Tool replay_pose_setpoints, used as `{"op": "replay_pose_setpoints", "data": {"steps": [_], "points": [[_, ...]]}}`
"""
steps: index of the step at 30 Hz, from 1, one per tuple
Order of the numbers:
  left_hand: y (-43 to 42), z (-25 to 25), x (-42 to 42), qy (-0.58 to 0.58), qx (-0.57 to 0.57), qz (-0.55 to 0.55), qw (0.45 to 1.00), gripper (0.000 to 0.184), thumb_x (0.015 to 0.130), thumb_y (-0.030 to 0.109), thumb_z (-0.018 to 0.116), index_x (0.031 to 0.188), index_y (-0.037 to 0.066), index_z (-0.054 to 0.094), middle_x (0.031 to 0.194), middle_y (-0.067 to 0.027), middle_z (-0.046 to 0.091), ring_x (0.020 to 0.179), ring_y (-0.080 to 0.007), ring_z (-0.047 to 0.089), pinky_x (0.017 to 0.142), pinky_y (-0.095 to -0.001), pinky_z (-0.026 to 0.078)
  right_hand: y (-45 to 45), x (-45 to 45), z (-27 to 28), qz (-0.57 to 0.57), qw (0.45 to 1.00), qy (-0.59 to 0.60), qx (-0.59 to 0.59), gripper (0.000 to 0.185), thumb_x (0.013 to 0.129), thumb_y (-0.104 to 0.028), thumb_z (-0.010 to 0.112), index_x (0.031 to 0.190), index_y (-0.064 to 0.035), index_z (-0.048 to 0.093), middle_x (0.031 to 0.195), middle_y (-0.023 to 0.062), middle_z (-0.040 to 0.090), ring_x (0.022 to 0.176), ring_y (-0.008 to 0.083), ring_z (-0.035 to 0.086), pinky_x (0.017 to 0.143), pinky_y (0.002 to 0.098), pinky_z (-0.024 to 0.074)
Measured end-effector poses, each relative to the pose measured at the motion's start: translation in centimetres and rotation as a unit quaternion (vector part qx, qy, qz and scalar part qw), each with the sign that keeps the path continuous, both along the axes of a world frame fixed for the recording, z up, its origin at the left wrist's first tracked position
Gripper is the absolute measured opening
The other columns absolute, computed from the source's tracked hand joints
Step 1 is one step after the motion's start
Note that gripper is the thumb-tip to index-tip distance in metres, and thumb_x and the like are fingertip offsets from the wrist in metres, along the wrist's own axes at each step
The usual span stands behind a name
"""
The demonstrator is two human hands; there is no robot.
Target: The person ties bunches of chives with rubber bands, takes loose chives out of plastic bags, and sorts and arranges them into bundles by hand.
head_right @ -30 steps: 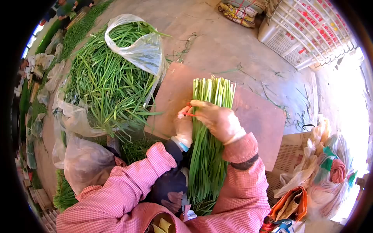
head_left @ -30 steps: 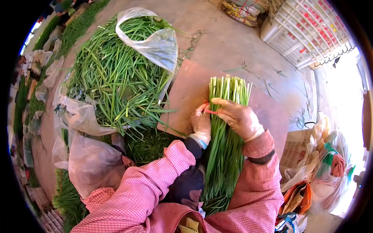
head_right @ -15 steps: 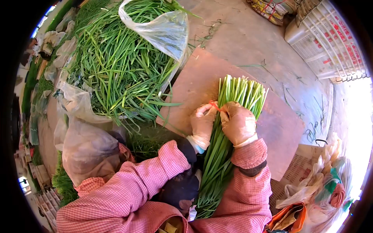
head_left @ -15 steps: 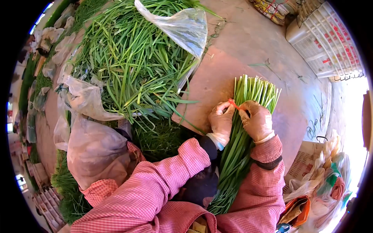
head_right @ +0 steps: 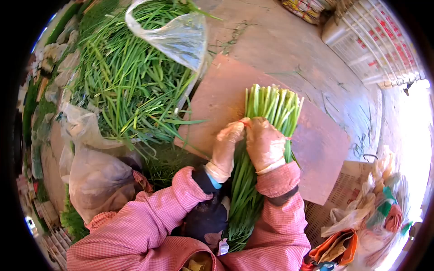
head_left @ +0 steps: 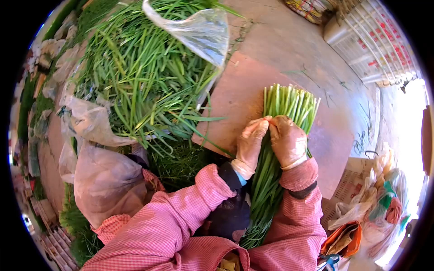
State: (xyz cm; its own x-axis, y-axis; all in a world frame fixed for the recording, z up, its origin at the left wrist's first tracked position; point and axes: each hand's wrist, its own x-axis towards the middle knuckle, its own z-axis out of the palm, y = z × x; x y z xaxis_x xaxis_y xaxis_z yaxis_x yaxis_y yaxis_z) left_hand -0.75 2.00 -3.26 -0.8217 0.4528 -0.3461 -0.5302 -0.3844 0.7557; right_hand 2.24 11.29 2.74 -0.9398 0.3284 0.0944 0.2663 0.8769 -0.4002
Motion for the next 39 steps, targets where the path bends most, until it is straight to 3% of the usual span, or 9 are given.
{"op": "replay_pose_setpoints", "data": {"steps": [7,10,11,17,19,22,25,31,39], "points": [[0.1,-1.1,-1.3,0.198,-0.103,-0.013,0.975,0.013,0.08,0.011,0.062,0.088,0.001,0.065,0.11,-0.0076,0.052,0.097,-0.0111,0.049,0.084,-0.0244,0.041,1.0,3.2,2.6,-0.079,0.928,0.149,-0.332,0.04,0.075,-0.006,0.063,0.113,-0.0043,0.052,0.114,0.0173,0.054,0.095,0.0235,0.057,0.086,0.0336,0.0428],[0.2,-1.8,-1.1,0.127,0.018,-0.085,0.988,0.014,0.079,0.012,0.062,0.086,0.001,0.065,0.134,-0.0099,0.033,0.109,-0.0126,0.044,0.091,-0.0262,0.036,2.6,7.6,0.4,-0.157,0.96,0.19,-0.134,0.082,0.073,-0.019,0.07,0.137,-0.005,0.019,0.126,0.0186,0.043,0.111,0.0241,0.047,0.096,0.032,0.0363],[0.6,-1.0,-0.4,0.083,0.059,-0.119,0.988,0.013,0.08,0.011,0.061,0.087,0.0,0.064,0.139,-0.0077,0.026,0.109,-0.0116,0.045,0.093,-0.0263,0.034,3.3,8.6,0.0,-0.087,0.884,0.064,-0.454,0.088,0.072,-0.017,0.071,0.136,-0.0004,0.013,0.126,0.0166,0.043,0.109,0.0213,0.047,0.093,0.0323,0.0391],[0.5,2.3,-0.5,0.579,-0.167,0.0,0.798,0.012,0.073,0.009,0.062,0.085,0.008,0.064,0.099,-0.0075,0.058,0.095,-0.0235,0.052,0.084,-0.0349,0.041,1.1,7.8,-3.2,-0.125,0.812,0.116,-0.559,0.095,0.071,-0.006,0.072,0.136,-0.0072,0.003,0.112,0.007,0.048,0.102,0.0146,0.046,0.081,0.0255,0.0473],[0.7,3.4,1.1,0.548,-0.161,-0.102,0.815,0.009,0.073,0.01,0.061,0.081,0.008,0.062,0.089,-0.004,0.059,0.086,-0.0219,0.055,0.078,-0.0336,0.043,0.3,7.6,-5.7,-0.155,0.817,0.133,-0.539,0.087,0.071,-0.01,0.072,0.134,-0.0042,0.011,0.115,0.0084,0.045,0.108,0.0153,0.042,0.084,0.0296,0.0468],[2.4,6.1,2.7,0.58,-0.097,-0.1,0.803,0.005,0.074,0.006,0.061,0.079,0.005,0.061,0.079,-0.0057,0.06,0.073,-0.0222,0.058,0.068,-0.0288,0.046,0.5,8.1,-11.3,-0.185,0.964,-0.065,0.18,0.077,0.067,-0.02,0.076,0.125,0.0018,0.032,0.117,0.0166,0.043,0.115,0.0253,0.038,0.1,0.0362,0.029],[2.2,6.6,1.2,0.401,-0.096,-0.125,0.902,0.009,0.077,0.008,0.06,0.082,0.0,0.062,0.08,-0.0064,0.061,0.075,-0.0161,0.058,0.07,-0.0261,0.046,1.9,9.0,-6.4,-0.103,0.959,0.059,-0.256,0.09,0.07,-0.02,0.074,0.133,0.0073,0.016,0.13,0.0174,0.035,0.117,0.0298,0.037,0.1,0.0324,0.0302],[1.7,5.2,0.4,0.352,-0.028,-0.139,0.925,0.009,0.08,0.006,0.059,0.083,-0.001,0.063,0.084,-0.0063,0.061,0.078,-0.0131,0.057,0.073,-0.0242,0.045,5.5,4.9,2.0,-0.281,0.928,0.073,-0.234,0.022,0.079,-0.021,0.064,0.088,-0.0007,0.065,0.075,0.0098,0.066,0.065,0.0151,0.06,0.062,0.0272,0.048],[1.7,6.0,0.0,0.539,-0.088,-0.081,0.833,0.006,0.075,0.007,0.062,0.081,0.005,0.062,0.083,-0.0054,0.062,0.077,-0.0211,0.057,0.072,-0.031,0.044,6.1,2.7,-1.8,-0.281,0.862,0.12,-0.404,0.017,0.075,-0.016,0.066,0.081,-0.0004,0.063,0.066,0.0073,0.063,0.054,0.0119,0.054,0.054,0.0254,0.0429]]}}
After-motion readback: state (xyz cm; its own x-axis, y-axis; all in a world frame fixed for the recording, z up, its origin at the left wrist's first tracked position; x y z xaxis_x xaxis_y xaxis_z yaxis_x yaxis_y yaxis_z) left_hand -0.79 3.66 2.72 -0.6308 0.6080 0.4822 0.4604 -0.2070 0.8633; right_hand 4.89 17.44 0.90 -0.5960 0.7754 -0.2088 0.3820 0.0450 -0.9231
